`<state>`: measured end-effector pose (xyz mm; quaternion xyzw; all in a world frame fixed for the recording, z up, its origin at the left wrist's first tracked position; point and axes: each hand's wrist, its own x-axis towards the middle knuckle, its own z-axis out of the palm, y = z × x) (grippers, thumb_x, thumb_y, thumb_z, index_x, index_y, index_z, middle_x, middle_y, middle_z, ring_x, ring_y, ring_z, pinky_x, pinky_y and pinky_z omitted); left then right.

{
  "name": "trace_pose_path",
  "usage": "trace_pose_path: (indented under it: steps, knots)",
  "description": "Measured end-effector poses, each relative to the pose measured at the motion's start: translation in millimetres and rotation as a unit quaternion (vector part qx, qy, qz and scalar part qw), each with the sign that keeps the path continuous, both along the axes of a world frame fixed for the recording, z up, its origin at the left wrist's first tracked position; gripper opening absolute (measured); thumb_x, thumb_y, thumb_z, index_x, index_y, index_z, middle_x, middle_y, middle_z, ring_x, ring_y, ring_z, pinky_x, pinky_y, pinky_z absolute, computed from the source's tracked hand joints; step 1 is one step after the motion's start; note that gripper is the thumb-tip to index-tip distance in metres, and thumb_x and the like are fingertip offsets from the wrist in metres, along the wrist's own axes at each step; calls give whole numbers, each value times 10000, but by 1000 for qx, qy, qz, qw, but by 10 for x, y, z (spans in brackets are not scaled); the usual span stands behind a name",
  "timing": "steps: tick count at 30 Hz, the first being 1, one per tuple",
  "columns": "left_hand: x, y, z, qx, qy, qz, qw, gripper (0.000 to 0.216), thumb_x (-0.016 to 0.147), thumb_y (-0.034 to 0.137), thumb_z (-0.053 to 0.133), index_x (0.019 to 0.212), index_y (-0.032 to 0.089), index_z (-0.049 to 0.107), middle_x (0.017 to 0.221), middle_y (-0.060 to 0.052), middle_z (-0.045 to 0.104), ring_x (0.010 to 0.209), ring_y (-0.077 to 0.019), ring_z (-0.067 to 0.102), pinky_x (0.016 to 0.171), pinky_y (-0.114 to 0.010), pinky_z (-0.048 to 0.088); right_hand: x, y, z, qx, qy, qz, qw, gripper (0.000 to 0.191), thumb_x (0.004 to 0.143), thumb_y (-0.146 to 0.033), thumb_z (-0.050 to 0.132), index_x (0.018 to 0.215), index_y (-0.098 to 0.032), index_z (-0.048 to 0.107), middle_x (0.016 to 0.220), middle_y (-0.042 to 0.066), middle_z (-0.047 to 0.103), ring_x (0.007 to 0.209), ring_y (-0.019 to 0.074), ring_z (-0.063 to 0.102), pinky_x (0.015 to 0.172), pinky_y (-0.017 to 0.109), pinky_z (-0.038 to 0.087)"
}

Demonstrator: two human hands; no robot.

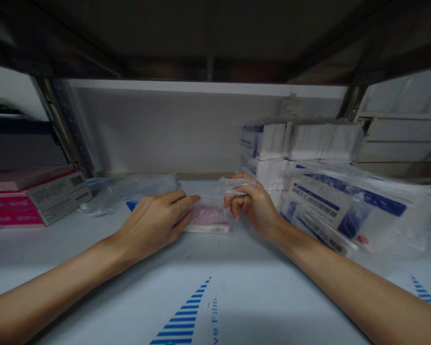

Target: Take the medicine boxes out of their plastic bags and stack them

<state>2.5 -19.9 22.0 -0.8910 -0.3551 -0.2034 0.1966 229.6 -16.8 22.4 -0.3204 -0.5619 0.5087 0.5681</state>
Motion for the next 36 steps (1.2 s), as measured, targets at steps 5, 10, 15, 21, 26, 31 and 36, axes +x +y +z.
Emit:
trace_pose_path:
  steps: [5,10,15,21,26,31,36]
  knots:
    - [29,-21,1,-4,12,-6,1000,234,906,218,582,1092,131,692,967,-114,660,947,-288,612,816,-431,539,8,42,-3,2,64,-27,998,83,699,-275,610,751,-210,602,619,34,679,529,159,603,512,263,460]
    - [23,23,-49,-26,-9,-52,998,268,922,327,592,811,136,743,1084,-127,654,1031,-296,587,894,-454,525,42,89,-32,-7,77,-46,996,197,780,-387,582,753,-203,646,695,57,707,591,184,636,569,298,473]
    - [13,40,-75,-42,-53,-72,995,403,1005,343,434,875,116,741,1041,-127,662,889,-242,651,832,-414,556,80,111,-20,-5,113,-80,990,148,784,-373,611,789,-227,636,769,27,710,727,200,665,630,307,501]
    - [14,38,-45,-109,-103,-47,988,303,991,207,435,1178,153,666,969,-97,708,847,-235,692,779,-385,557,84,110,-9,0,104,-93,990,108,763,-334,629,754,-227,619,636,6,676,596,180,632,627,319,518]
    - [-6,50,3,-127,-92,-10,988,254,948,256,530,1072,223,749,829,-66,743,731,-235,698,682,-349,516,62,70,0,17,82,-57,995,95,750,-319,655,761,-236,611,513,-47,564,434,133,492,433,258,401]
    - [-10,56,23,-133,-53,-31,989,301,836,360,706,1112,250,751,764,-41,729,685,-231,659,646,-343,483,46,-26,64,2,56,-13,998,173,718,-241,610,892,-241,613,483,-50,552,416,144,477,441,263,377]
    - [42,56,-60,-160,-9,-151,975,240,828,323,730,1031,195,742,1049,-70,711,1022,-246,618,920,-366,487,26,-65,111,0,56,3,998,236,703,-304,512,908,-226,600,556,-13,581,512,166,537,529,297,440]
